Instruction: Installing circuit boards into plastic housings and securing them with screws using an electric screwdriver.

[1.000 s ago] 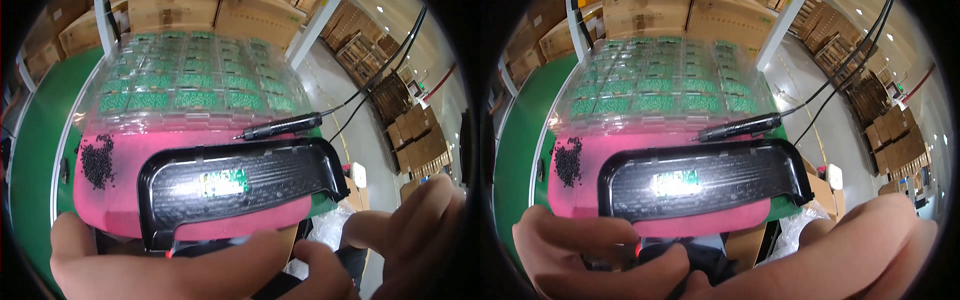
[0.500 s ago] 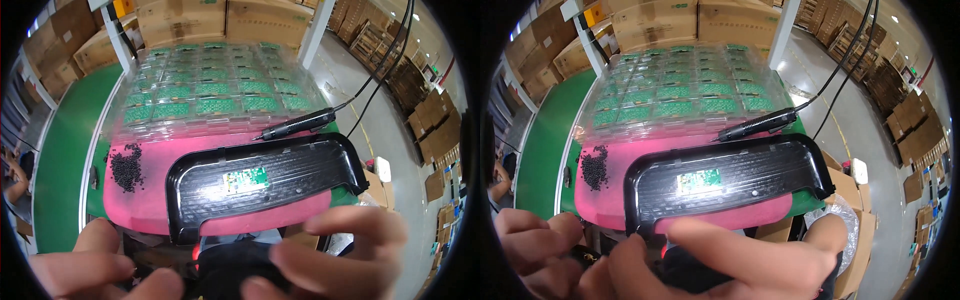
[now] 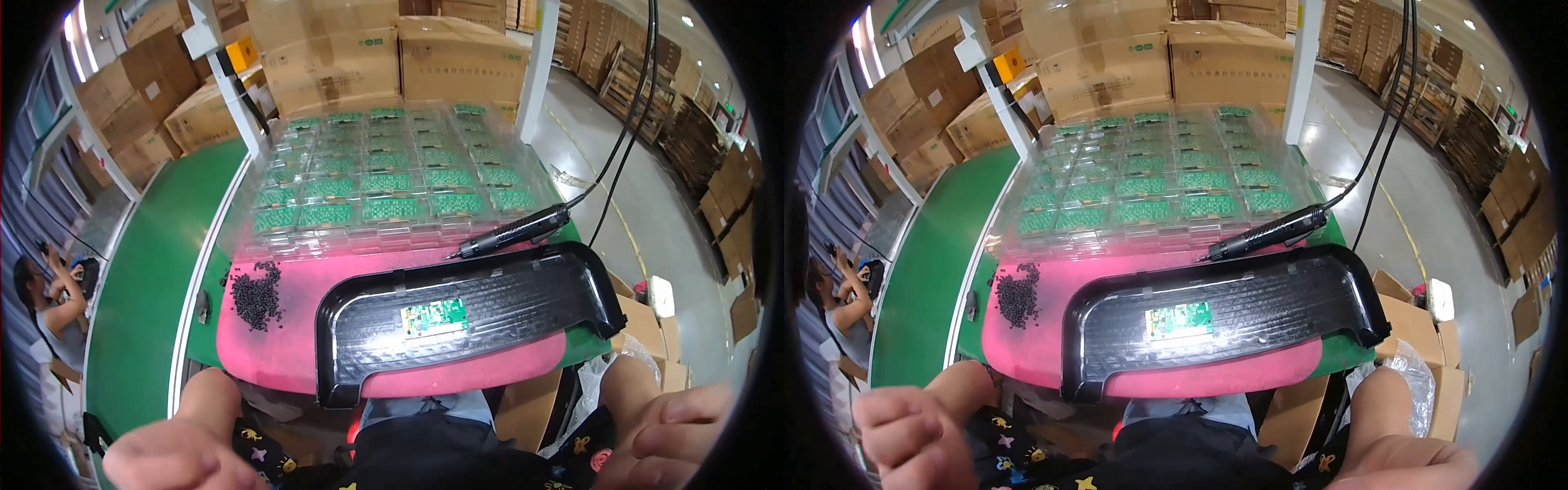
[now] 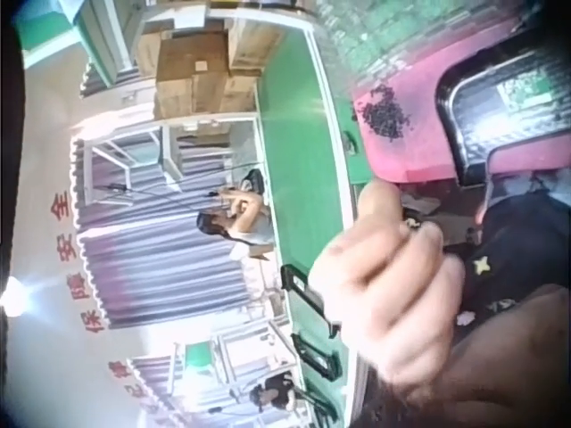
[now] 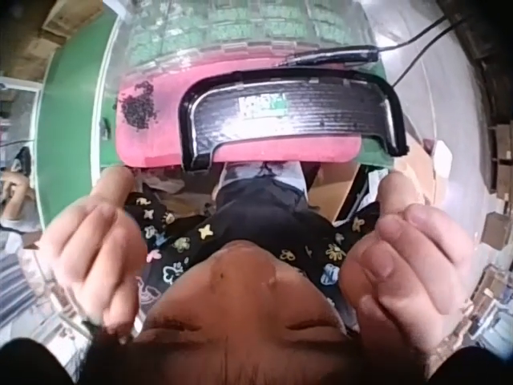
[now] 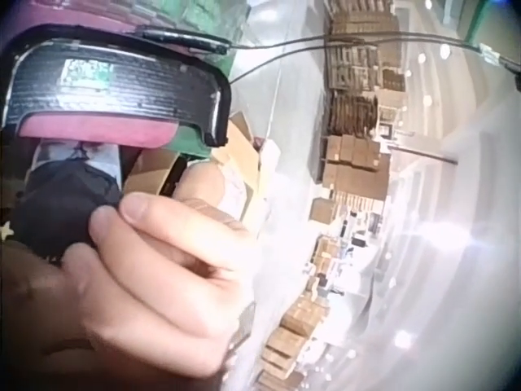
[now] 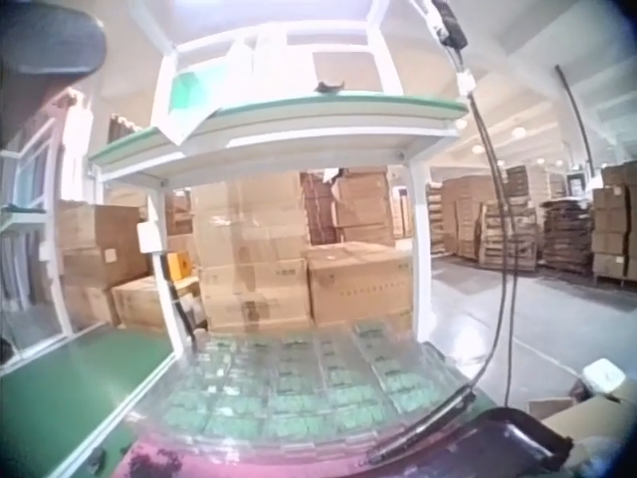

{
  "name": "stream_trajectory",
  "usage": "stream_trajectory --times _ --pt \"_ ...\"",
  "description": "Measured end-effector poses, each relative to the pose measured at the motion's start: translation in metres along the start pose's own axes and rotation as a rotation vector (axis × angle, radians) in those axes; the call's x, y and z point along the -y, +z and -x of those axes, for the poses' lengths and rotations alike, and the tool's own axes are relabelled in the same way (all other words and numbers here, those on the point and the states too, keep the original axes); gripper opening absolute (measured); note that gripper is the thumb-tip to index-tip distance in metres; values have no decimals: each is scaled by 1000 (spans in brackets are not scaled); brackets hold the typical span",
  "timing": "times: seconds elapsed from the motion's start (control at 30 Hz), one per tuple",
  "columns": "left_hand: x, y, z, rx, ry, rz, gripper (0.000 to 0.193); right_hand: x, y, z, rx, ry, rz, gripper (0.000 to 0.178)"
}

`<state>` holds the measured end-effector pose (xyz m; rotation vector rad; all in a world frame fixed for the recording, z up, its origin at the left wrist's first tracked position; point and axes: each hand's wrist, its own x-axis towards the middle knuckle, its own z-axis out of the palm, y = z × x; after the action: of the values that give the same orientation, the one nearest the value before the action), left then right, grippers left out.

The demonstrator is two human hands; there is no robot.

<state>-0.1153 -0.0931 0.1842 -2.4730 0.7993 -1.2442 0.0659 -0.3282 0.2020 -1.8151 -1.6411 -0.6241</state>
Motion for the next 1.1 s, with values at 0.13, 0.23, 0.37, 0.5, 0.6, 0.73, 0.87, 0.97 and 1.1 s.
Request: stream_trajectory --times 0.13,0.23,0.37,0.5,0.6,0.73,0.87,0.97,1.1 --pt "13 65 34 -271 -265 -115 11 -52 19 23 -227 -498 -207 17" --pt "51 122 43 -1 -535 78 26 -77 55 35 -359 -375 -295 16" --pt "43 144 -3 -81 -349 304 23 -87 29 34 -59 -281 -127 20" --pt "4 110 -40 -84 -232 295 22 -106 59 31 -184 -324 -209 24" --pt "2 136 -92 -151 -139 278 19 -110 51 38 -332 -203 -233 18" --pt "-11 81 -24 -88 -113 126 15 -134 93 46 -381 -124 -270 24" --pt "-6 32 27 -87 8 62 12 -144 83 68 -288 32 -381 21" --pt "-4 5 33 -59 67 -15 9 -153 85 86 -300 115 -379 21" --pt "7 28 -25 3 117 -163 8 -164 100 121 -399 322 -432 19"
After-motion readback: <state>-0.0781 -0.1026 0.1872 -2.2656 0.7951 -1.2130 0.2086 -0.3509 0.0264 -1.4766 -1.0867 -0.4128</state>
